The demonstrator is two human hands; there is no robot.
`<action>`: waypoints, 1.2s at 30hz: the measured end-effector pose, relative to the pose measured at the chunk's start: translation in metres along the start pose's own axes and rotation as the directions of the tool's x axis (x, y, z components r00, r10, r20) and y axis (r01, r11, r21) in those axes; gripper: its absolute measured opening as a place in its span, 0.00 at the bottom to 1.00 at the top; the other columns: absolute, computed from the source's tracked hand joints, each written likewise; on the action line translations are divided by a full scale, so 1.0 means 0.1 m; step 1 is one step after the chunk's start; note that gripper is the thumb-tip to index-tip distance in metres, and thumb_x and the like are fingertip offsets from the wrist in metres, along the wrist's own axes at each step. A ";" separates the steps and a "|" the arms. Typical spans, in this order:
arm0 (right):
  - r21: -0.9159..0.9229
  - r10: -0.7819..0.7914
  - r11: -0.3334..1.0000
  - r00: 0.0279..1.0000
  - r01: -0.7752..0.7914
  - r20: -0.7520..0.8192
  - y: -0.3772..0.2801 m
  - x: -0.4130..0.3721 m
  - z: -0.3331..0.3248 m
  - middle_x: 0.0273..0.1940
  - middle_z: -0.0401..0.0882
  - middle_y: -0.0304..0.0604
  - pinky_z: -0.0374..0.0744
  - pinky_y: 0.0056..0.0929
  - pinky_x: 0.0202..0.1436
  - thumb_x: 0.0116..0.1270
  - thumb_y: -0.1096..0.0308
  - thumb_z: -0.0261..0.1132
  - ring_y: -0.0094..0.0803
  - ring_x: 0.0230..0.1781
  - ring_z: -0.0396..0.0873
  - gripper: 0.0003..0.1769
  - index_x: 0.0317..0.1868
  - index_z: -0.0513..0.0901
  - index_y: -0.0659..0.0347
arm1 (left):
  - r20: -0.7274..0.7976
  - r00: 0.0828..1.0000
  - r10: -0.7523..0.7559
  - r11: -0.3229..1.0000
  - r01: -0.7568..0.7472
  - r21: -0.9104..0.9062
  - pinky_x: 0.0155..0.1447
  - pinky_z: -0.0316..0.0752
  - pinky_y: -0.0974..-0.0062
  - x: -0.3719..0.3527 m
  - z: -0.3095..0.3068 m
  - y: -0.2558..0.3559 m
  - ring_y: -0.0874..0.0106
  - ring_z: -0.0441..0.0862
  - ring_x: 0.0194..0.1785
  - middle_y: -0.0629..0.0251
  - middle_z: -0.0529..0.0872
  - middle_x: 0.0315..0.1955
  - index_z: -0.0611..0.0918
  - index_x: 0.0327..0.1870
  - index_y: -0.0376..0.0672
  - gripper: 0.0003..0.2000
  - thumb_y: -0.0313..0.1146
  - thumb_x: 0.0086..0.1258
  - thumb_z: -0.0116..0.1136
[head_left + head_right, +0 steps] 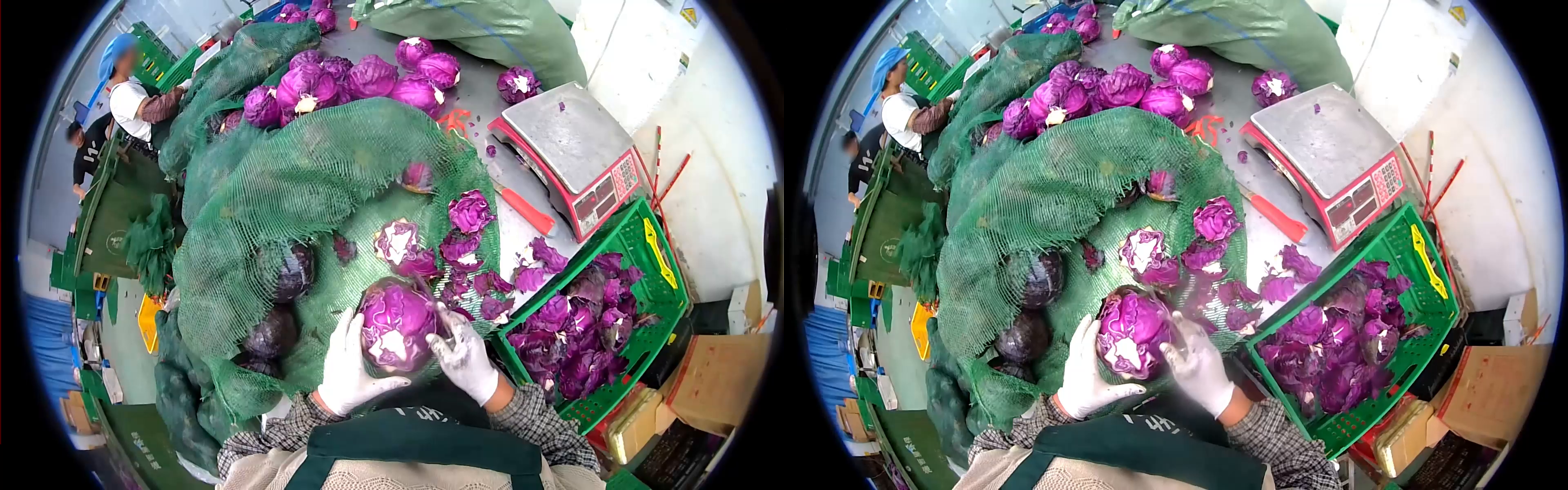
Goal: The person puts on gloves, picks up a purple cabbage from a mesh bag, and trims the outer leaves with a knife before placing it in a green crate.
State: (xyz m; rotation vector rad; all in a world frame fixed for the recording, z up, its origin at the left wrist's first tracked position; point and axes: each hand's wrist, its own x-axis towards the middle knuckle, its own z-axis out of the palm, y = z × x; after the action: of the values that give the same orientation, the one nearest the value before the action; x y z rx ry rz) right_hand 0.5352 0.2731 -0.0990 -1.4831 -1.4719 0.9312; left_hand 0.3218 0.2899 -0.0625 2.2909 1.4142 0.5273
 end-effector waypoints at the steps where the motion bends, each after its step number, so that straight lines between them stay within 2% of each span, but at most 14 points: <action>1: 0.032 -0.004 0.999 1.000 0.003 0.024 0.03 0.07 -0.03 0.54 0.76 0.56 0.73 0.34 0.58 0.65 0.70 0.63 0.47 0.55 0.75 0.23 0.59 0.72 0.69 | 0.027 0.999 0.039 0.996 -0.041 0.078 0.70 0.58 0.53 0.03 -0.06 0.02 0.41 0.61 0.67 0.34 0.60 0.64 0.59 0.66 0.27 0.60 0.59 0.36 0.76; 4: 0.047 -0.042 0.998 0.998 0.040 0.055 0.06 0.19 -0.07 0.56 0.75 0.56 0.73 0.34 0.60 0.67 0.65 0.60 0.47 0.57 0.74 0.24 0.62 0.72 0.64 | 0.024 0.989 0.143 0.984 -0.145 0.106 0.69 0.60 0.53 0.22 -0.04 0.07 0.45 0.64 0.65 0.39 0.63 0.63 0.58 0.68 0.28 0.62 0.58 0.31 0.77; 8: -0.254 -0.087 0.964 0.996 0.083 -0.007 0.10 0.04 0.00 0.56 0.74 0.60 0.72 0.35 0.61 0.68 0.64 0.57 0.50 0.57 0.73 0.29 0.66 0.65 0.68 | -0.085 0.981 0.173 0.984 -0.176 -0.031 0.69 0.60 0.54 0.18 0.20 0.06 0.45 0.65 0.64 0.39 0.65 0.62 0.57 0.68 0.28 0.59 0.52 0.35 0.78; 10: -0.373 -0.061 0.924 0.995 0.084 0.074 0.08 -0.10 0.05 0.61 0.69 0.64 0.70 0.37 0.64 0.71 0.64 0.52 0.54 0.61 0.70 0.30 0.67 0.59 0.76 | -0.101 0.981 0.167 0.985 -0.170 -0.017 0.68 0.61 0.54 0.20 0.20 0.08 0.44 0.66 0.64 0.38 0.66 0.61 0.57 0.67 0.27 0.58 0.50 0.36 0.77; 13: -0.406 -0.108 0.907 0.994 0.107 0.021 -0.06 -0.21 0.11 0.65 0.64 0.62 0.64 0.32 0.69 0.73 0.72 0.49 0.47 0.67 0.65 0.26 0.67 0.59 0.76 | -0.088 0.987 0.138 0.990 -0.138 0.008 0.68 0.61 0.54 0.23 0.18 0.12 0.44 0.66 0.64 0.37 0.66 0.61 0.58 0.66 0.26 0.57 0.52 0.36 0.77; 15: -0.234 -0.042 0.971 0.999 0.044 0.011 0.07 -0.22 0.25 0.68 0.60 0.59 0.62 0.30 0.71 0.73 0.73 0.47 0.44 0.70 0.60 0.27 0.69 0.56 0.75 | -0.109 0.983 0.150 0.989 -0.150 0.008 0.68 0.61 0.54 0.23 0.20 0.12 0.44 0.66 0.64 0.37 0.66 0.61 0.59 0.66 0.26 0.57 0.52 0.36 0.77; 17: -0.517 -0.068 0.847 0.990 0.123 0.124 0.09 -0.18 0.22 0.67 0.56 0.71 0.61 0.36 0.71 0.66 0.69 0.50 0.57 0.69 0.58 0.34 0.67 0.52 0.85 | -0.115 0.982 0.148 0.989 -0.150 -0.007 0.68 0.61 0.54 0.28 0.20 0.13 0.45 0.65 0.63 0.38 0.66 0.60 0.60 0.65 0.26 0.57 0.53 0.36 0.77; 20: -0.431 -0.064 0.898 0.995 0.094 0.082 0.03 -0.12 0.22 0.66 0.57 0.70 0.62 0.34 0.70 0.66 0.67 0.50 0.56 0.69 0.59 0.35 0.67 0.53 0.84 | -0.138 0.980 0.146 0.989 -0.144 0.025 0.65 0.65 0.53 0.34 0.17 0.17 0.44 0.70 0.60 0.35 0.71 0.56 0.65 0.61 0.23 0.52 0.53 0.40 0.76; 24: -0.641 -0.038 0.762 0.994 0.093 0.099 -0.12 -0.08 0.14 0.68 0.59 0.64 0.71 0.33 0.64 0.71 0.68 0.48 0.50 0.67 0.64 0.30 0.69 0.56 0.74 | -0.118 0.983 0.139 0.990 -0.141 -0.014 0.66 0.62 0.52 0.42 0.20 0.13 0.44 0.69 0.60 0.35 0.71 0.56 0.66 0.61 0.23 0.50 0.52 0.40 0.74; 27: -0.606 0.180 0.794 0.972 -0.055 0.148 -0.27 0.04 0.07 0.66 0.61 0.66 0.75 0.36 0.57 0.71 0.66 0.48 0.52 0.62 0.69 0.29 0.68 0.58 0.73 | -0.125 0.978 0.165 0.986 -0.167 -0.006 0.64 0.62 0.52 0.46 0.26 0.11 0.45 0.67 0.60 0.37 0.69 0.56 0.64 0.62 0.24 0.53 0.52 0.38 0.75; 30: -0.597 0.232 0.794 0.965 -0.117 0.120 -0.36 0.11 0.01 0.63 0.63 0.68 0.81 0.39 0.47 0.68 0.63 0.51 0.50 0.49 0.79 0.37 0.70 0.50 0.76 | -0.115 0.977 0.181 0.983 -0.182 -0.005 0.64 0.62 0.51 0.52 0.27 0.10 0.45 0.67 0.60 0.36 0.69 0.56 0.64 0.62 0.24 0.53 0.53 0.38 0.75; 33: -0.612 0.328 0.773 0.932 -0.169 0.156 -0.36 0.24 -0.03 0.62 0.65 0.68 0.81 0.39 0.48 0.67 0.63 0.52 0.53 0.46 0.80 0.37 0.70 0.51 0.77 | -0.108 0.974 0.198 0.980 -0.201 -0.009 0.65 0.61 0.51 0.55 0.30 0.14 0.44 0.68 0.59 0.36 0.70 0.56 0.65 0.62 0.24 0.53 0.54 0.38 0.75; 34: -0.673 0.081 0.739 0.986 0.037 0.143 0.10 0.16 0.05 0.43 0.80 0.55 0.77 0.35 0.50 0.67 0.68 0.51 0.47 0.41 0.79 0.18 0.52 0.77 0.69 | -0.111 0.971 0.211 0.977 -0.214 -0.009 0.65 0.61 0.50 0.58 0.31 0.16 0.44 0.68 0.59 0.36 0.70 0.56 0.65 0.62 0.25 0.53 0.54 0.37 0.75; 36: -0.667 0.161 0.744 0.963 0.027 0.218 0.41 0.26 0.06 0.42 0.80 0.55 0.76 0.32 0.52 0.66 0.70 0.50 0.43 0.41 0.79 0.17 0.50 0.78 0.69 | -0.115 0.971 0.208 0.978 -0.210 -0.009 0.65 0.60 0.50 0.65 0.33 0.18 0.43 0.68 0.59 0.36 0.70 0.55 0.66 0.61 0.25 0.51 0.52 0.37 0.74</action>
State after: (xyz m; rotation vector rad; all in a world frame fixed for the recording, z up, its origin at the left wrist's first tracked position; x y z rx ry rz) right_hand 0.5463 0.3005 -0.1383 -1.9869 -2.1100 0.6782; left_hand 0.3796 0.3368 -0.0742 2.4423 1.2163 0.7437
